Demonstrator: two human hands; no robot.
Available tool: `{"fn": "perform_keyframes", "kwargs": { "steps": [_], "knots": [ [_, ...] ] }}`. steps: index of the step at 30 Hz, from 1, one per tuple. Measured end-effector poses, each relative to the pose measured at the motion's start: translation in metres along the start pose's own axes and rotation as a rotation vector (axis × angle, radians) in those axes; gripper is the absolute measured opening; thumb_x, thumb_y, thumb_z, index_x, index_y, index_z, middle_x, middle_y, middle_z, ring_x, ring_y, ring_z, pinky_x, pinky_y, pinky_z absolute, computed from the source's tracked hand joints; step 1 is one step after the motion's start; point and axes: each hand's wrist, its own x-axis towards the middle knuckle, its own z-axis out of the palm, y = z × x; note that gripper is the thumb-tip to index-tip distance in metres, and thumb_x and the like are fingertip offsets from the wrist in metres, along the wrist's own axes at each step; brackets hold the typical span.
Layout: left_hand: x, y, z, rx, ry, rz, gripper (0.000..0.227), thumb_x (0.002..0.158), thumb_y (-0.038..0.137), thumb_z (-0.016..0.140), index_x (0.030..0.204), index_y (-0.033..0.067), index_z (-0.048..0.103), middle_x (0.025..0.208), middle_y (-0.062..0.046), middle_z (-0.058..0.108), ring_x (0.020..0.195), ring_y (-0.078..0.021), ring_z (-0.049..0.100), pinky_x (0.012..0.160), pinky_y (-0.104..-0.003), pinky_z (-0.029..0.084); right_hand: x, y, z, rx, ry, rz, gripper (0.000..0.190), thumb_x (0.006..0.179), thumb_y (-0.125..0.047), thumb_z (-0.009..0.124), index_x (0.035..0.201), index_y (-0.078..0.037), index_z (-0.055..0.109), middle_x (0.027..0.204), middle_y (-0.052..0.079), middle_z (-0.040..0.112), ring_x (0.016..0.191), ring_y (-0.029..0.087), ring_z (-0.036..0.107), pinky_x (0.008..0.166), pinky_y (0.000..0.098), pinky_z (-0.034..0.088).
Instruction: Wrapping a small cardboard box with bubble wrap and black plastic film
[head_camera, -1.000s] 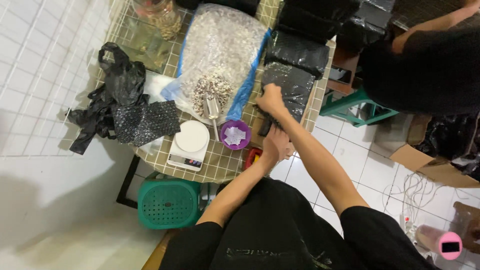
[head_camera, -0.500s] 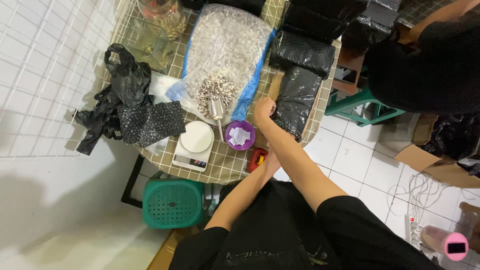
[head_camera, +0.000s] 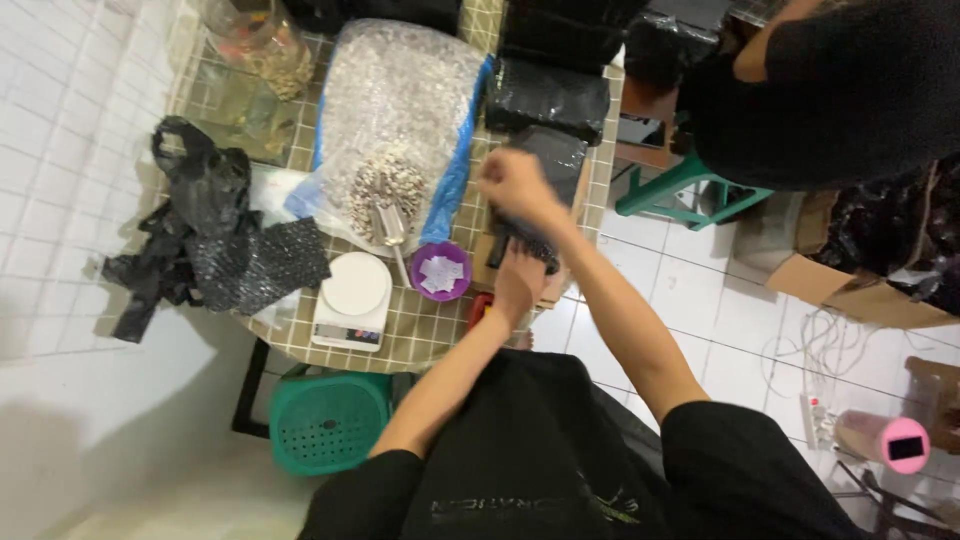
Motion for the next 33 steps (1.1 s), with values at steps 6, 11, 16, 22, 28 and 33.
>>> {"fn": "perform_keyframes", "kwargs": {
  "steps": [6, 11, 16, 22, 28, 33],
  "knots": [
    [-0.056, -0.004, -0.085, 0.212, 0.27, 0.003, 0.113, 0.088, 0.058, 0.07, 0.163, -0.0045, 0.012, 0.169, -0.027, 0.004, 0.158, -0.0398, 0.005, 0.13, -0.049, 0.004, -0.118, -0.01, -0.211, 0.265, 0.095, 0.11, 0.037, 0.086, -0.016, 0.09, 0.11, -0.001, 0.067, 0.101, 0.016, 0.071, 0.095, 0.028, 0.067, 0.079, 0.0431, 0.054],
    [-0.055, -0.005, -0.086, 0.193, 0.341, 0.035, 0.106, 0.092, 0.055, 0.069, 0.162, -0.0045, 0.016, 0.169, -0.028, 0.012, 0.157, -0.0389, 0.011, 0.129, -0.049, 0.006, -0.212, 0.172, -0.217, 0.304, 0.246, 0.554, 0.035, 0.091, -0.02, 0.087, 0.113, -0.001, 0.068, 0.087, 0.016, 0.068, 0.075, 0.025, 0.066, 0.061, 0.0382, 0.055],
    [-0.04, -0.012, -0.058, 0.051, 0.311, 0.053, 0.125, 0.06, 0.026, 0.088, 0.16, -0.0048, 0.021, 0.168, -0.026, 0.018, 0.157, -0.0377, 0.017, 0.13, -0.045, 0.014, -0.282, 0.359, -0.145, 0.179, 0.226, 0.826, 0.034, 0.082, -0.008, 0.086, 0.112, -0.001, 0.071, 0.082, 0.022, 0.072, 0.065, 0.03, 0.072, 0.055, 0.0369, 0.055],
    [-0.034, -0.03, -0.067, -0.709, 0.47, 0.186, 0.089, 0.081, 0.014, 0.053, 0.164, 0.0018, 0.024, 0.17, -0.021, 0.021, 0.157, -0.0369, 0.018, 0.126, -0.047, 0.01, -0.209, 0.235, -0.079, 0.398, 0.297, 0.635, 0.039, 0.089, -0.028, 0.082, 0.118, -0.004, 0.074, 0.101, 0.022, 0.073, 0.097, 0.038, 0.071, 0.088, 0.0469, 0.055],
    [-0.049, -0.085, -0.083, -1.06, 1.108, -0.43, 0.039, 0.108, 0.041, 0.05, 0.122, 0.0123, 0.072, 0.121, -0.015, 0.071, 0.121, -0.0333, 0.063, 0.106, -0.043, 0.046, -0.15, 0.103, -0.065, 0.982, 0.128, 0.683, 0.062, 0.098, -0.03, 0.074, 0.138, 0.011, 0.051, 0.125, 0.034, 0.061, 0.104, 0.041, 0.071, 0.089, 0.0541, 0.06],
    [-0.047, -0.074, -0.093, -0.929, 1.248, -0.676, 0.033, 0.1, 0.01, 0.059, 0.133, 0.0155, 0.061, 0.127, -0.007, 0.063, 0.126, -0.0287, 0.06, 0.11, -0.04, 0.044, -0.132, 0.075, -0.061, 0.887, -0.058, 0.795, 0.084, 0.094, -0.047, 0.077, 0.146, 0.009, 0.041, 0.143, 0.037, 0.049, 0.123, 0.049, 0.061, 0.092, 0.0593, 0.057]
  ]
}}
